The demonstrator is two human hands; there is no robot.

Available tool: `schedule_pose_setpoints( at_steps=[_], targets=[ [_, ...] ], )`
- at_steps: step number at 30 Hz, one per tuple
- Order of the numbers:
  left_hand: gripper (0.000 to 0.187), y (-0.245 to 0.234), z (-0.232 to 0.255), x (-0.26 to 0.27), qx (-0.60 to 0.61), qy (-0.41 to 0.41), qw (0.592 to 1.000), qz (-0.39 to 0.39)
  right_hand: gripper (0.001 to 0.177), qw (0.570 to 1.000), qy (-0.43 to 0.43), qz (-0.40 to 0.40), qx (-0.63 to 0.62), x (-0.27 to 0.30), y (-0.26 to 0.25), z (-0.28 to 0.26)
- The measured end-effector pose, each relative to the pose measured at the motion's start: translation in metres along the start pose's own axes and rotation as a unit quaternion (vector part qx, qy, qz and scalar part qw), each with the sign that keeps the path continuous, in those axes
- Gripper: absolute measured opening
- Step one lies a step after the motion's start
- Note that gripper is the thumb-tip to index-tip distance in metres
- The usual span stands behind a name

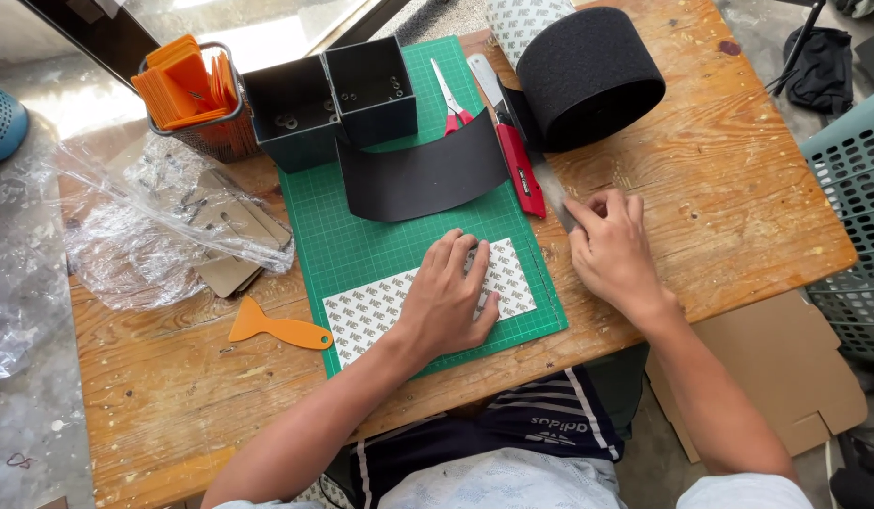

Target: The person cuts a strip of double-sided adhesive tape from a roll using scissors. They then peel the backing off the tape and apply it to a white rectangular piece of material, smoothing it down with a yellow plastic scraper. Finally, they place a black curved piece of material onto the adhesive strip and smooth it down.

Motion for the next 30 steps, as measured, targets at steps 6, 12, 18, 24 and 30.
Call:
schedule_pose_setpoints(
  at_steps=[6, 12, 18, 24, 30],
  targets=[
    [0.06, -0.001, 0.001, -0.001, 0.008, -0.002, 1.0, 0.0, 0.052, 0.991, 0.046, -0.056, -0.11, -0.018, 0.007, 0.0],
    [0.063, 0.001, -0.01, -0.004, 0.103, -0.069, 0.992, -0.005, 0.014, 0.987, 0.012, -0.066, -0.143, -0.004, -0.028, -0.063],
    [0.059, -0.002, -0.023, -0.007, 0.166, -0.1, 0.981, -0.029, 0.009, 0.902, 0.104, -0.258, -0.329, -0.015, -0.041, -0.078],
    [0.046, -0.058, -0.027, -0.032, 0.219, -0.139, 0.964, 0.057, 0.006, 0.806, 0.002, -0.292, -0.515, -0.056, -0.045, -0.09],
    [0.029, -0.085, -0.035, -0.039, 0.248, -0.165, 0.947, 0.121, 0.011, 0.708, -0.053, -0.324, -0.626, -0.083, -0.042, -0.105]
  ],
)
Point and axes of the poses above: each hand's wrist, its own x-axis away from the middle knuckle, its own y-axis out of the palm, z = x × y, the point moved 6 cm from there along -x, towards the middle knuckle, and after that the axes turned 1 degree about z, right-handed, at the moved point
